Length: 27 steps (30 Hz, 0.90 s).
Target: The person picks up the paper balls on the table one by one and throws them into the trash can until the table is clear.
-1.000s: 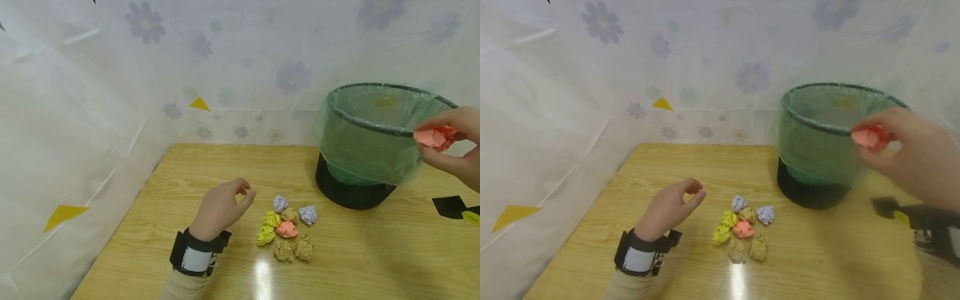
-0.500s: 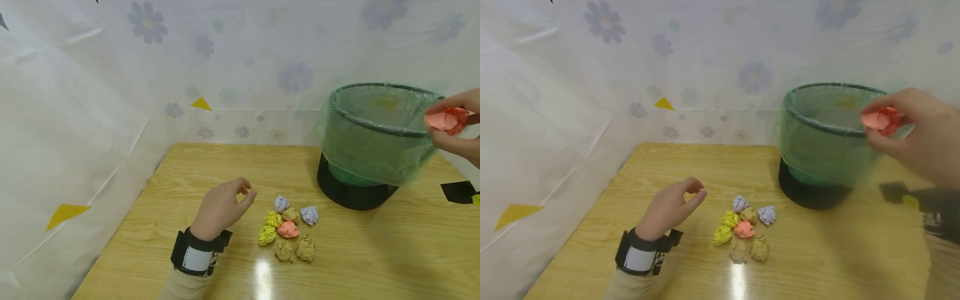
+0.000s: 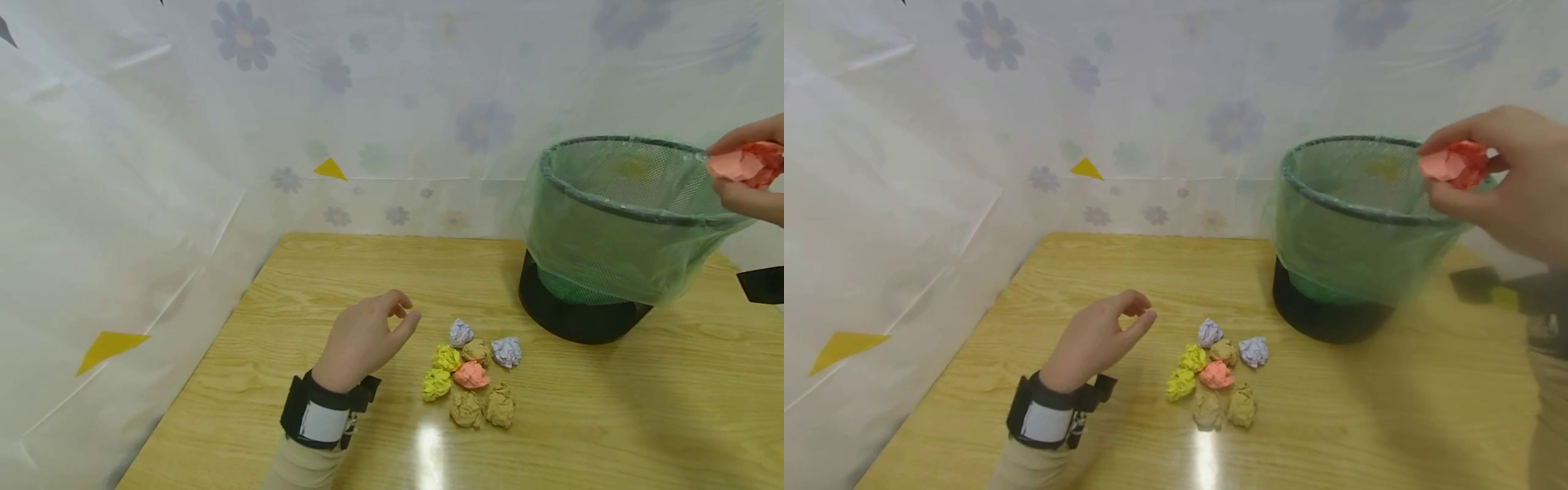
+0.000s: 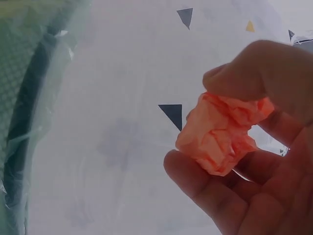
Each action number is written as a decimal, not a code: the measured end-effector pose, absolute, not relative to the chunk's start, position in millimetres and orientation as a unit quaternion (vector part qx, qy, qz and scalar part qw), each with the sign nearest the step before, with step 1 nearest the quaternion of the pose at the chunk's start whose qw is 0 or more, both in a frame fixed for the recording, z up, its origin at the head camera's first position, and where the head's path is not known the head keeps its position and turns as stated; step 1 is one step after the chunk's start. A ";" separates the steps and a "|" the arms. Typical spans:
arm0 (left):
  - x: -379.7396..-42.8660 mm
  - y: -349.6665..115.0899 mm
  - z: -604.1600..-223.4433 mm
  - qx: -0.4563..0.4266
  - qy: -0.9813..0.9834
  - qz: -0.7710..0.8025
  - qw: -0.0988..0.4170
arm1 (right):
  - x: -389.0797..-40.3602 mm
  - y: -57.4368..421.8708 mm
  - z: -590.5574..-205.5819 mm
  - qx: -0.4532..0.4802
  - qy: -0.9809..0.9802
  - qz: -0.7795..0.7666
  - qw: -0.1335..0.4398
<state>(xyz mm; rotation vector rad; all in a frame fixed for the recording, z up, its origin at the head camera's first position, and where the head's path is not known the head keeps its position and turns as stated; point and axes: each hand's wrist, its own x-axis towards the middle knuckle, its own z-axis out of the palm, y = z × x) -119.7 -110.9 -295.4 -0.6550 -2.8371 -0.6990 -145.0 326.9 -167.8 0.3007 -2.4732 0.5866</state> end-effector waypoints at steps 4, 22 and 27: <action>-119.5 -111.1 -295.7 -0.219 -0.946 -0.228 0.078 | -146.9 326.7 -165.0 0.101 -0.926 0.221 0.288; -119.2 -110.1 -294.2 -0.217 -0.946 -0.229 0.074 | -167.4 341.4 -161.9 0.067 -0.930 0.244 0.267; -119.2 -110.1 -293.8 -0.216 -0.945 -0.233 0.075 | -171.0 345.8 -160.3 0.063 -0.934 0.245 0.251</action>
